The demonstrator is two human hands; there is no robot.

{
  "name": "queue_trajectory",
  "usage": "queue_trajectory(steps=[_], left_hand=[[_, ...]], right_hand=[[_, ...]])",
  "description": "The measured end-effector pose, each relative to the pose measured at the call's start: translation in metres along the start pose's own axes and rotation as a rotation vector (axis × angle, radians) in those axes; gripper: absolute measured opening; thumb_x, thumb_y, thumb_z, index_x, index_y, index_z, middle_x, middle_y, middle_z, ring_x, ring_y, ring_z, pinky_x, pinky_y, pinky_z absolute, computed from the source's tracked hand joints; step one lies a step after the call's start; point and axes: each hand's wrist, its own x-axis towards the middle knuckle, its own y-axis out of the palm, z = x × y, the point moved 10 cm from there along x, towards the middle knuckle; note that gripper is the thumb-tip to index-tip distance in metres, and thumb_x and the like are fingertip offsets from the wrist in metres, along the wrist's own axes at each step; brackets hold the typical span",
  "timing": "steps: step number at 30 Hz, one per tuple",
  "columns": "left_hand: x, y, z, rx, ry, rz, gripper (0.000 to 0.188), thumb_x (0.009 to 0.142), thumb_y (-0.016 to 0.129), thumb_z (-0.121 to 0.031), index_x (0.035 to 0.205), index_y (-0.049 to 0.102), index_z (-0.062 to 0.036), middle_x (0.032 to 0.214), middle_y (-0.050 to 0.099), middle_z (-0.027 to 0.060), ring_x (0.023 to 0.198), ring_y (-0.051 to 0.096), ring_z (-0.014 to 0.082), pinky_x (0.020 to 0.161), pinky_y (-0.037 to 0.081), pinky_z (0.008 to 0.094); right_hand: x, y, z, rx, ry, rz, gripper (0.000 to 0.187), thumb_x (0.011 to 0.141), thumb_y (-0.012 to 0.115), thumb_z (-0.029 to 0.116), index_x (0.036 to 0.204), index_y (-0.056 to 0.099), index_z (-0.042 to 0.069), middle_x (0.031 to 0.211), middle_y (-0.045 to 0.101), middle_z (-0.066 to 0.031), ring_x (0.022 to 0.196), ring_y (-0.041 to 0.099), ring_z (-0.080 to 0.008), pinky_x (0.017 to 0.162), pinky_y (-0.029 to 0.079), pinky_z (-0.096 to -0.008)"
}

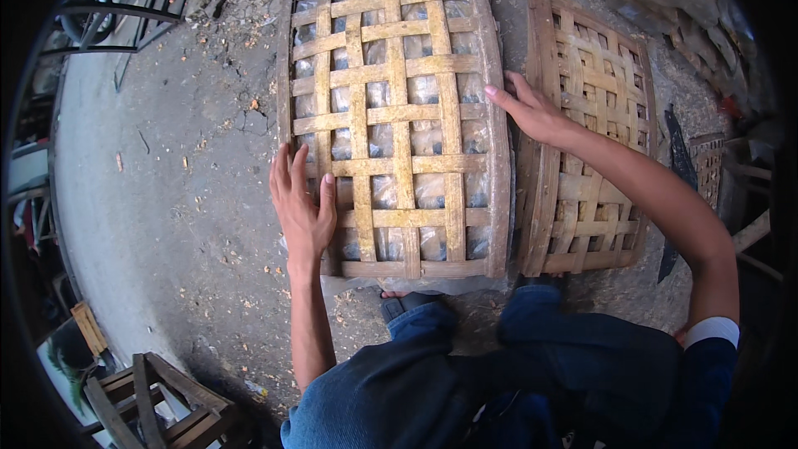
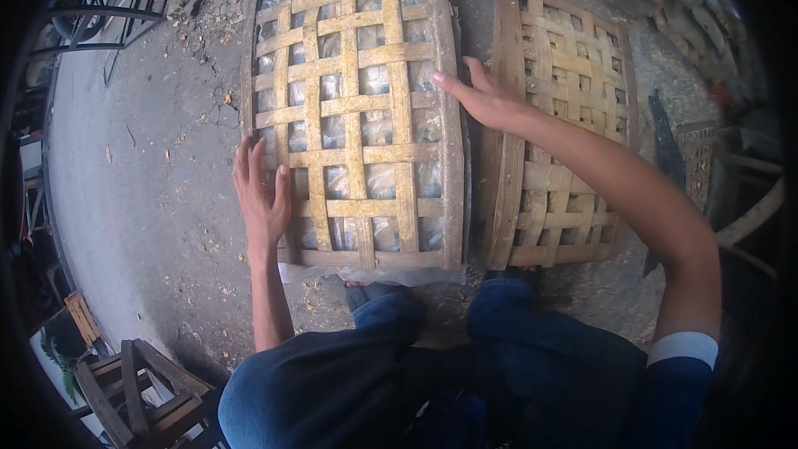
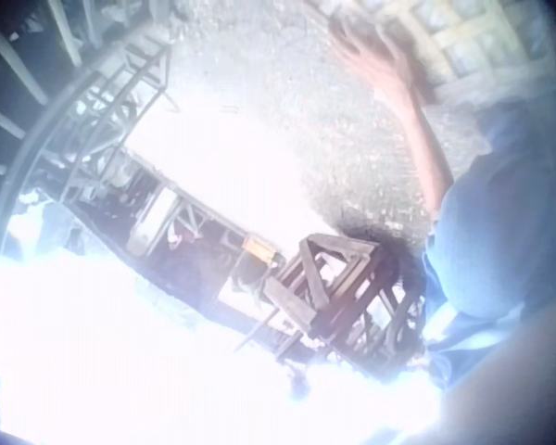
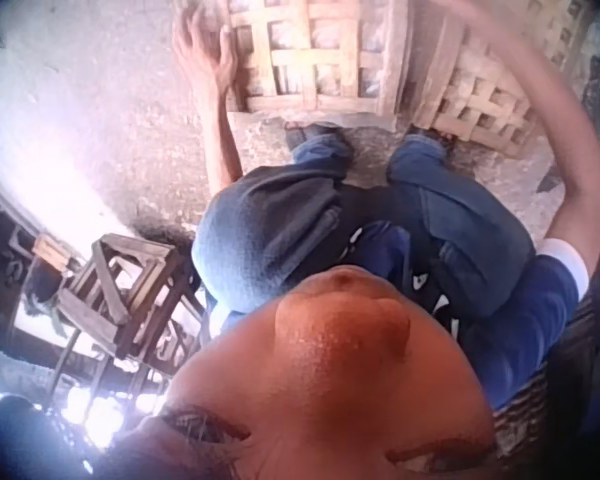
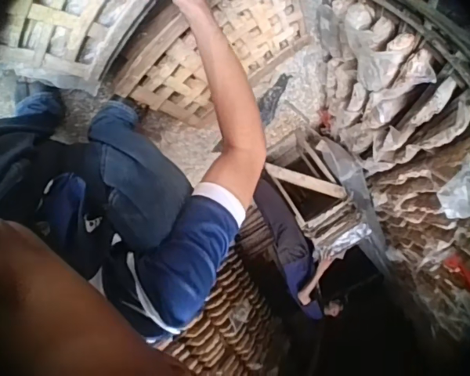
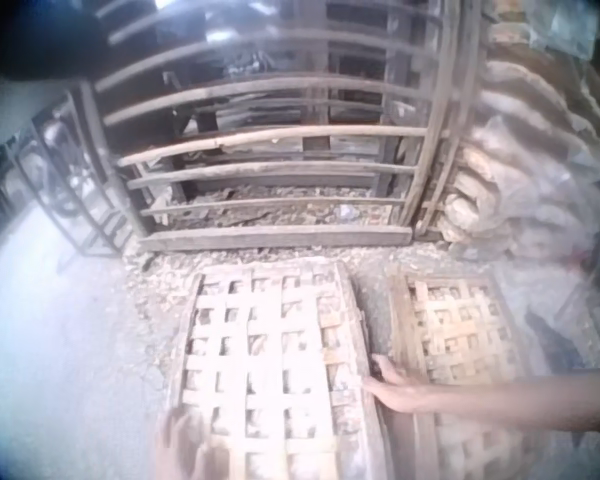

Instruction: The person assembles a woven wooden tray by placing a plastic sheet inside, then covers it with a black sheet. They handle multiple trays, stacking and adjusting them on the floor.

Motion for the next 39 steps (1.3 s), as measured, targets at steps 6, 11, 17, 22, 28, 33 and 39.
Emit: queue_trajectory(steps=[6,11,17,22,28,33,39], left_hand=[[-0.007,0.019,-0.011,0.347,0.056,0.008,0.06,0.1,0.054,-0.045,0.152,0.049,-0.0156,0.164,0.037,0.0144,0.152,0.025,0.0469,0.12,0.023,0.0593],[-0.006,0.021,-0.012,0.341,0.048,0.015,0.06,0.099,0.053,-0.042,0.152,0.049,-0.0147,0.161,0.041,0.0138,0.152,0.025,0.0469,0.12,0.023,0.058],[-0.004,0.022,-0.014,0.359,0.035,0.027,0.061,0.098,0.053,-0.043,0.152,0.05,-0.0144,0.161,0.041,0.0132,0.152,0.025,0.0472,0.119,0.023,0.0576],[-0.009,0.024,-0.006,0.369,0.014,0.035,0.06,0.098,0.052,-0.043,0.151,0.05,-0.0139,0.161,0.041,0.0129,0.152,0.025,0.0475,0.119,0.024,0.0577],[-0.003,0.027,-0.012,0.354,0.024,0.029,0.06,0.099,0.051,-0.044,0.15,0.051,-0.0127,0.161,0.042,0.0122,0.151,0.025,0.0478,0.118,0.025,0.0574],[-0.005,0.027,-0.009,0.374,0.01,0.039,0.06,0.099,0.051,-0.044,0.15,0.051,-0.0123,0.161,0.042,0.0123,0.151,0.025,0.0477,0.118,0.025,0.0572],[-0.004,0.031,-0.012,0.367,0.026,0.037,0.06,0.099,0.05,-0.043,0.15,0.051,-0.0127,0.16,0.043,0.0116,0.152,0.025,0.0473,0.119,0.025,0.057]], right_hand=[[0.045,-0.103,0.055,-0.253,-0.467,-0.385,0.075,0.096,0.065,0.053,0.152,0.044,0.009,0.153,0.046,-0.0208,0.14,0.048,-0.036,0.119,0.036,-0.0502],[0.089,-0.144,0.079,-0.202,-0.595,-0.568,0.029,0.089,0.078,0.037,0.088,0.071,0.009,0.154,0.051,-0.015,0.14,0.049,-0.0348,0.116,0.038,-0.0459],[0.139,-0.12,0.069,-0.308,-0.483,-0.791,0.047,0.09,0.075,0.037,0.127,0.064,0.011,0.166,0.032,-0.0177,0.154,0.027,-0.0372,0.125,0.025,-0.0511],[0.087,-0.121,0.123,-0.025,-0.383,-1.209,0.074,0.08,0.08,0.029,0.144,0.053,0.004,0.152,0.045,-0.03,0.144,0.038,-0.0477,0.121,0.034,-0.0478],[0.127,-0.137,0.088,-0.214,-0.462,-0.561,0.1,0.08,0.083,0.033,0.158,0.027,0.006,0.168,0.009,-0.0315,0.154,0.022,-0.0441,0.124,0.029,-0.047],[0.128,-0.137,0.091,-0.187,-0.23,-0.595,0.092,0.084,0.077,0.031,0.158,0.031,0.003,0.167,0.016,-0.0312,0.153,0.023,-0.0465,0.123,0.03,-0.0487],[0.1,-0.135,0.119,-0.403,-0.705,-0.635,0.087,0.093,0.067,0.038,0.161,0.025,0.002,0.164,0.022,-0.0327,0.154,0.02,-0.0481,0.125,0.024,-0.0512]])
